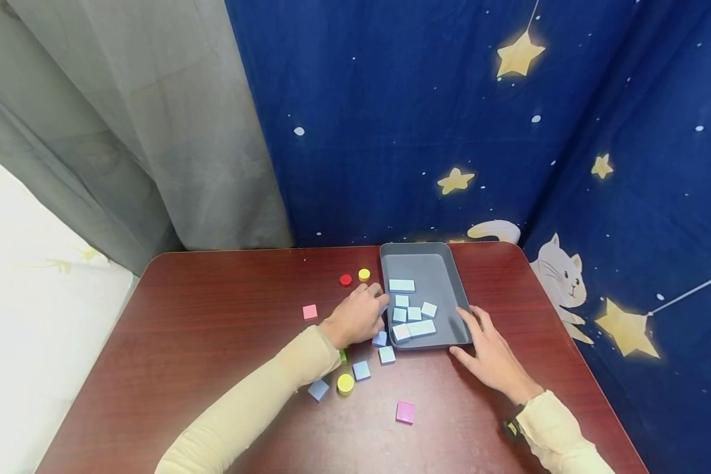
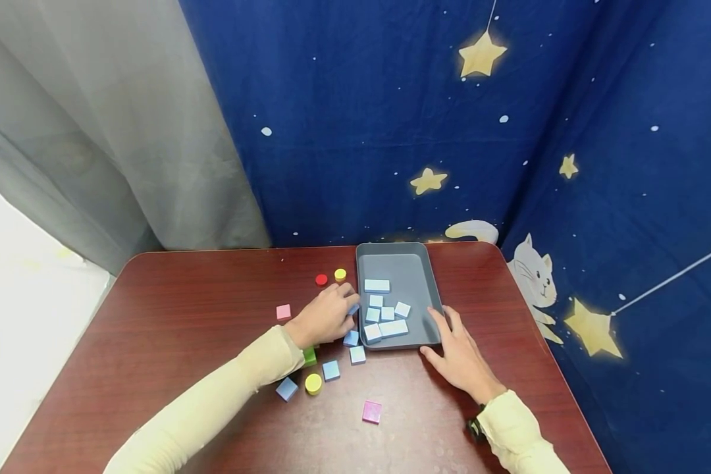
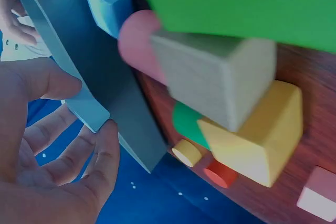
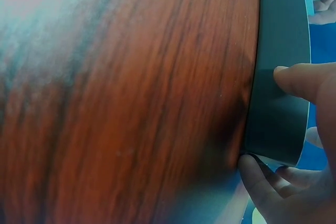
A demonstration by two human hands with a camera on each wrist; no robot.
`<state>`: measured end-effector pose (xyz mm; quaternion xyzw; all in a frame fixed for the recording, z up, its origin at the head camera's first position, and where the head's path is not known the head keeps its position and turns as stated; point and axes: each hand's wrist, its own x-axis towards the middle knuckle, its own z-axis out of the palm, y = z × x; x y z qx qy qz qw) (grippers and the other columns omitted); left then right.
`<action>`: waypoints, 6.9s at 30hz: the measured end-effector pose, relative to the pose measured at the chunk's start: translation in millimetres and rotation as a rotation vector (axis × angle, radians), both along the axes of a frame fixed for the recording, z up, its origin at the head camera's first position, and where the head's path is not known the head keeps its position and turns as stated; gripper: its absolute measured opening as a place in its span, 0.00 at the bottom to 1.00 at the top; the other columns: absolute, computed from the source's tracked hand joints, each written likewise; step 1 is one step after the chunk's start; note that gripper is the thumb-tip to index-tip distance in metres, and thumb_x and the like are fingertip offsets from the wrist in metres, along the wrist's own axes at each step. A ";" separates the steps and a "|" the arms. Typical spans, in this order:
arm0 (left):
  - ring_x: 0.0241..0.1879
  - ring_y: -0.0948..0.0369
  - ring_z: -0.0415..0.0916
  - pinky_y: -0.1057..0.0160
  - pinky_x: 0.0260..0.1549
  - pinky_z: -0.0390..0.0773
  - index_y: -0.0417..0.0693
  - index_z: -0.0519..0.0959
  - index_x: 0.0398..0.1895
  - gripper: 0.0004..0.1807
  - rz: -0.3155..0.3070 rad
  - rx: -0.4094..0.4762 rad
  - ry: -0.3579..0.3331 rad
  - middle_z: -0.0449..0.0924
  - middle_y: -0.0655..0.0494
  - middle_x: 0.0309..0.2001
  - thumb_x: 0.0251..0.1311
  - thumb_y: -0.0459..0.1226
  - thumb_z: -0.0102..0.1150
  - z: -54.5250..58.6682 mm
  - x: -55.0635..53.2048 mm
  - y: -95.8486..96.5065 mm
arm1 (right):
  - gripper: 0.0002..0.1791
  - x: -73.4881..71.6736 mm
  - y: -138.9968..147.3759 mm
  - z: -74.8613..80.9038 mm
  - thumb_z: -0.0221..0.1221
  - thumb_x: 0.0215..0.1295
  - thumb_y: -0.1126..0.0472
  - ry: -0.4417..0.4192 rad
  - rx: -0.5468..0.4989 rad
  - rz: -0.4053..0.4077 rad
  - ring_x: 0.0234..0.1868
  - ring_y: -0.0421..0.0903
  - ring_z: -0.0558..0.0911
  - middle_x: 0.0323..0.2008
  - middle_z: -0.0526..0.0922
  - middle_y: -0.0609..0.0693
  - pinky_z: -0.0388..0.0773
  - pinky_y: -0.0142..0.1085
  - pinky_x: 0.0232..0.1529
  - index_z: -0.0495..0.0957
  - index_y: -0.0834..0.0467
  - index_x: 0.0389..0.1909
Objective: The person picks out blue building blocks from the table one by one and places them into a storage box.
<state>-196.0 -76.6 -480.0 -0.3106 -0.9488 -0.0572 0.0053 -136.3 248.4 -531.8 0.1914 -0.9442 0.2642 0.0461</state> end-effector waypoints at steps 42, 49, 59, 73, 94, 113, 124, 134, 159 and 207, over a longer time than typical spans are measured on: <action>0.45 0.58 0.85 0.63 0.51 0.84 0.48 0.85 0.60 0.18 -0.258 -0.070 -0.013 0.84 0.55 0.48 0.71 0.44 0.64 -9.6 21.8 88.1 | 0.44 -0.1 -2.7 -0.6 0.75 0.69 0.57 0.055 -0.011 0.020 0.60 0.71 0.82 0.74 0.64 0.72 0.81 0.68 0.57 0.66 0.62 0.81; 0.48 0.58 0.86 0.62 0.53 0.85 0.46 0.83 0.62 0.19 -0.239 -0.076 -0.075 0.84 0.54 0.51 0.73 0.43 0.61 -10.7 22.7 86.6 | 0.45 -0.9 -2.7 0.9 0.75 0.69 0.57 0.058 -0.018 0.023 0.58 0.71 0.82 0.74 0.64 0.71 0.82 0.67 0.56 0.66 0.61 0.81; 0.44 0.57 0.84 0.62 0.49 0.84 0.47 0.86 0.59 0.19 -0.226 -0.093 -0.051 0.83 0.54 0.48 0.73 0.46 0.60 -13.7 21.1 84.9 | 0.46 1.1 -3.3 4.8 0.76 0.67 0.59 0.068 -0.022 0.022 0.57 0.70 0.83 0.74 0.64 0.70 0.83 0.67 0.55 0.65 0.61 0.81; 0.46 0.57 0.82 0.62 0.52 0.82 0.47 0.87 0.58 0.17 -0.231 -0.045 -0.024 0.85 0.54 0.51 0.74 0.43 0.59 -7.2 22.0 74.9 | 0.46 0.5 -2.1 2.5 0.77 0.66 0.59 0.096 -0.021 0.022 0.57 0.70 0.83 0.73 0.65 0.71 0.83 0.67 0.53 0.65 0.62 0.81; 0.58 0.52 0.81 0.53 0.63 0.83 0.48 0.87 0.64 0.19 0.036 0.198 -0.033 0.84 0.49 0.62 0.73 0.41 0.67 21.6 26.6 -44.9 | 0.48 -2.0 -4.6 4.3 0.77 0.66 0.60 0.016 -0.015 -0.003 0.62 0.71 0.80 0.76 0.62 0.70 0.80 0.69 0.60 0.63 0.60 0.83; 0.52 0.49 0.79 0.43 0.60 0.83 0.46 0.87 0.59 0.18 0.193 0.225 -0.113 0.81 0.48 0.54 0.67 0.32 0.73 -7.3 63.5 -133.3 | 0.48 -1.3 -4.7 4.3 0.76 0.67 0.59 0.012 -0.010 -0.005 0.62 0.71 0.81 0.76 0.62 0.70 0.80 0.69 0.60 0.63 0.60 0.83; 0.52 0.48 0.79 0.43 0.60 0.82 0.46 0.87 0.58 0.20 0.219 0.195 -0.157 0.82 0.47 0.55 0.63 0.33 0.77 -29.7 65.2 -133.7 | 0.48 -1.4 -5.1 3.9 0.76 0.68 0.59 -0.007 -0.006 -0.010 0.61 0.71 0.81 0.76 0.61 0.70 0.80 0.69 0.60 0.63 0.60 0.83; 0.49 0.51 0.78 0.45 0.58 0.83 0.45 0.89 0.54 0.14 0.236 0.197 -0.135 0.83 0.49 0.52 0.66 0.34 0.75 -32.8 64.0 -133.3 | 0.47 -1.8 -5.3 4.7 0.76 0.68 0.59 -0.024 -0.009 -0.018 0.61 0.70 0.81 0.77 0.61 0.69 0.80 0.68 0.61 0.62 0.59 0.84; 0.44 0.52 0.78 0.50 0.50 0.84 0.44 0.92 0.47 0.10 0.081 0.238 -0.018 0.79 0.48 0.48 0.68 0.36 0.67 1.4 37.6 -93.3 | 0.48 -0.9 -5.0 3.8 0.76 0.68 0.58 -0.009 -0.012 -0.017 0.61 0.70 0.81 0.76 0.61 0.69 0.80 0.68 0.60 0.63 0.59 0.83; 0.40 0.62 0.82 0.66 0.42 0.84 0.50 0.85 0.51 0.09 -0.273 0.041 0.027 0.80 0.55 0.46 0.72 0.40 0.71 -3.6 -1.5 88.8 | 0.47 -0.4 -3.9 2.4 0.75 0.68 0.57 0.050 -0.035 0.013 0.55 0.68 0.84 0.76 0.62 0.71 0.84 0.66 0.54 0.64 0.62 0.82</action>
